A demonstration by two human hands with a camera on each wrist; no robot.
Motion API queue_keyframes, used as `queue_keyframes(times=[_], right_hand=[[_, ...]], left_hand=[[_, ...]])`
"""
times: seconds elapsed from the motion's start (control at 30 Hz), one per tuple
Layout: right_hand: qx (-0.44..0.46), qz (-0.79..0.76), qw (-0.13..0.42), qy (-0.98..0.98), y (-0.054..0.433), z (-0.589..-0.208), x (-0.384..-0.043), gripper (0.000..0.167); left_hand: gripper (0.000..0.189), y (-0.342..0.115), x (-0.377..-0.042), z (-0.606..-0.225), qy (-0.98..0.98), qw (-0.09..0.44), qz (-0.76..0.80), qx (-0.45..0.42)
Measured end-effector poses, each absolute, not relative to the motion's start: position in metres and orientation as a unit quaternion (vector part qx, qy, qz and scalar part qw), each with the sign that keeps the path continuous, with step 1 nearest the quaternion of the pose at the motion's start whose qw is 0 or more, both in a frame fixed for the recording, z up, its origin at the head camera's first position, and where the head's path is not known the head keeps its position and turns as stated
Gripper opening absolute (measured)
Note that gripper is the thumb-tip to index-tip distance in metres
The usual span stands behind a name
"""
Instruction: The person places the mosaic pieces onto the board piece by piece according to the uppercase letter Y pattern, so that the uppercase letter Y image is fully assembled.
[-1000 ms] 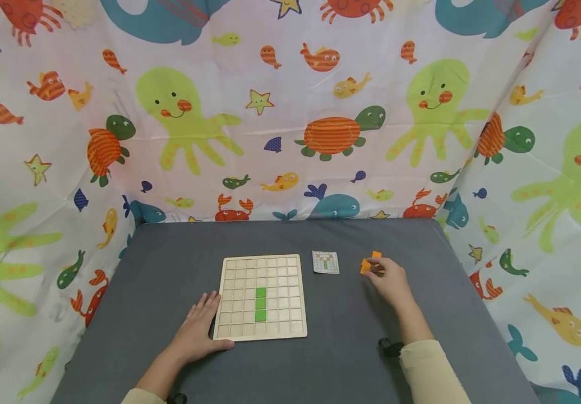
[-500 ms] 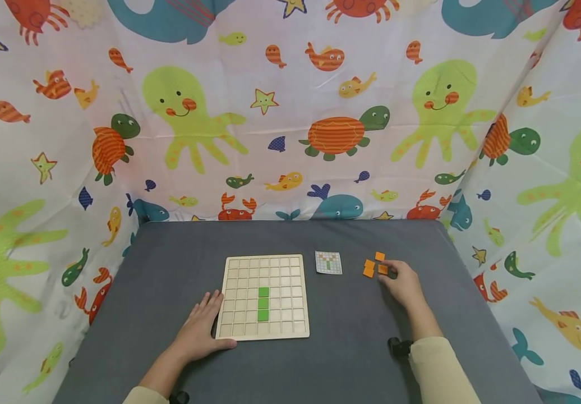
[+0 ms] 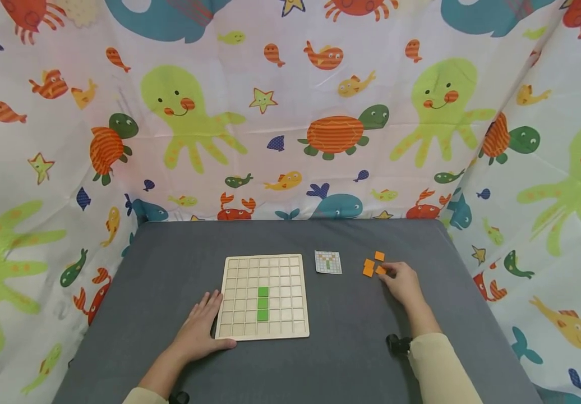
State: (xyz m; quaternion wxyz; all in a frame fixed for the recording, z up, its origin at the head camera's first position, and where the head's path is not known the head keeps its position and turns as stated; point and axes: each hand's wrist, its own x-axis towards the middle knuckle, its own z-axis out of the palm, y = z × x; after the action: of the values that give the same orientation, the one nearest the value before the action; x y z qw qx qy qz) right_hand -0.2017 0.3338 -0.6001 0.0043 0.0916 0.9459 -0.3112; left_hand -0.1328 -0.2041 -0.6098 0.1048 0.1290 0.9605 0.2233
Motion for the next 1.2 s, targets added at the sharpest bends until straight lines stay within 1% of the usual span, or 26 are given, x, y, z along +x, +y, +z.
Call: queue_keyframes(times=[0.3,0.77,1.07,1.2], right_hand=[[0.094,-0.309,0.011,0.946,0.336,-0.596,-0.201,0.035],[0.066,-0.327,-0.027,0.942,0.318,-0.573,-0.196,0.034],[0.016,-0.323,-0.059,0.944,0.296,-0.554,-0.197,0.031],[0.002,-0.315,-0.06,0.947,0.282,-0.548,-0.2,0.031]], left_hand=[[0.134,-0.201,-0.132,-0.611,0.96,0.1,0.225,0.135],[0.135,-0.204,-0.133,-0.613,0.96,0.111,0.224,0.128],[0.133,-0.203,-0.131,-0.612,0.959,0.093,0.231,0.133],[0.134,-0.203,-0.131,-0.611,0.96,0.097,0.229,0.13]])
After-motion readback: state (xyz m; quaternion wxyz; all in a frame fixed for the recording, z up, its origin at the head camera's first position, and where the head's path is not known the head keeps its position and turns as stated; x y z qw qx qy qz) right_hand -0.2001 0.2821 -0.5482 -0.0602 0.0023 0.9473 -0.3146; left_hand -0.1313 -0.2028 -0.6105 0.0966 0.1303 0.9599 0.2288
